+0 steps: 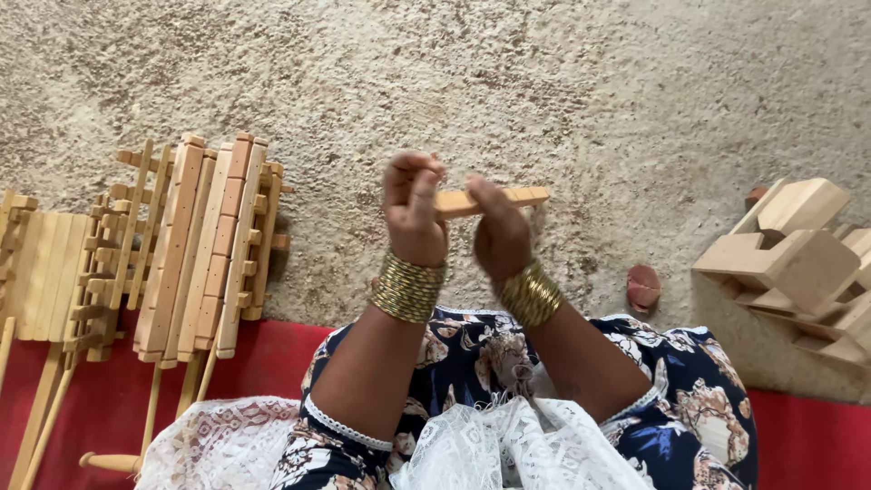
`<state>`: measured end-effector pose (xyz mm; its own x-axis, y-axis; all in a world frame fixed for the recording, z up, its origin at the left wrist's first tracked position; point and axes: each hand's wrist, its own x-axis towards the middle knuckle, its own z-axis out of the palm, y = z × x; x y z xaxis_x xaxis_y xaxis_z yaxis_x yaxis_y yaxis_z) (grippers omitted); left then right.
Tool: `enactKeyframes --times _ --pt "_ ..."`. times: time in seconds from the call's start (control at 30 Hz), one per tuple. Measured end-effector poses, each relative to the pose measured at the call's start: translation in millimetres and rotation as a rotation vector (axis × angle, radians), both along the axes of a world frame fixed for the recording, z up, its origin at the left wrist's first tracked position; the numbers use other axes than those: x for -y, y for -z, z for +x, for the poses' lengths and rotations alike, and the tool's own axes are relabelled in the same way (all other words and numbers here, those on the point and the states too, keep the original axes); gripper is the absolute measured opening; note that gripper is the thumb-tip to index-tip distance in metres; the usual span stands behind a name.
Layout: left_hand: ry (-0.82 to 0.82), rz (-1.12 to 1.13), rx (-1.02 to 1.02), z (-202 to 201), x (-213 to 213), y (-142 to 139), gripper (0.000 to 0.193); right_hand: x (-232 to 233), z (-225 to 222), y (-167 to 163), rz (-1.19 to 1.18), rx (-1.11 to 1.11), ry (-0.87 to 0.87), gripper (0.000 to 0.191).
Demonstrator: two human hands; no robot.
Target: The person assembles small wooden blocks into a box-like structure, then picks up a long wooden stick and rubs it with their hands. The person is sitting on the floor with several other wooden items nearby.
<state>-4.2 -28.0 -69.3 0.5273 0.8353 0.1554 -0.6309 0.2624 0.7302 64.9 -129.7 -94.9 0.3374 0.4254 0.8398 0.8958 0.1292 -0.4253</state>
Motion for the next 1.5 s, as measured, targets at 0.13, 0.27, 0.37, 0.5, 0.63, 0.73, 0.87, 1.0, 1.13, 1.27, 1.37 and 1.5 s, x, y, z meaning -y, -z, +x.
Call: enactKeyframes --times 0.13,0.27,0.37,0.5,0.63,0.73,0.87,1.0,1.13,1.27,1.37,1.5 --pt "-0.238 -0.465 -0.172 7 -24 0 0.039 25 51 51 -0.586 -0.705 0.333 0.045" --pt "-0.207 -0.625 -0.070 5 -37 5 0.051 39 71 67 -0.706 -0.224 0.518 0.048" --pt "-0.161 -0.663 -0.012 5 -33 11 0.053 31 54 64 -0.604 -0.399 0.465 0.043" --pt "-0.159 -0.665 0.025 9 -30 21 0.045 2 1 39 -0.629 -0.571 0.175 0.038" --pt "-0.179 -0.687 0.010 8 -39 29 0.032 -12 -23 26 -0.404 0.053 0.190 0.042" --pt "-0.224 -0.722 0.018 8 -45 34 0.025 -1 -2 30 -0.535 -0.200 0.224 0.045" --pt "-0.183 -0.723 0.078 12 -46 37 0.020 30 38 46 -0.741 -0.520 0.440 0.045" --pt "-0.120 -0.673 0.088 18 -44 38 0.017 40 36 59 -0.754 -0.782 0.491 0.042" --pt "-0.123 -0.677 0.025 19 -46 37 0.013 28 21 53 -0.663 0.075 0.551 0.044" --pt "-0.059 -0.590 0.058 19 -44 39 0.010 20 31 37 -0.697 0.002 0.431 0.042" --pt "-0.048 -0.538 0.037 20 -38 42 0.011 22 37 31 -0.742 -0.039 0.389 0.042" --pt "-0.123 -0.569 0.046 22 -40 43 0.011 33 25 38 -0.699 0.016 0.394 0.044"
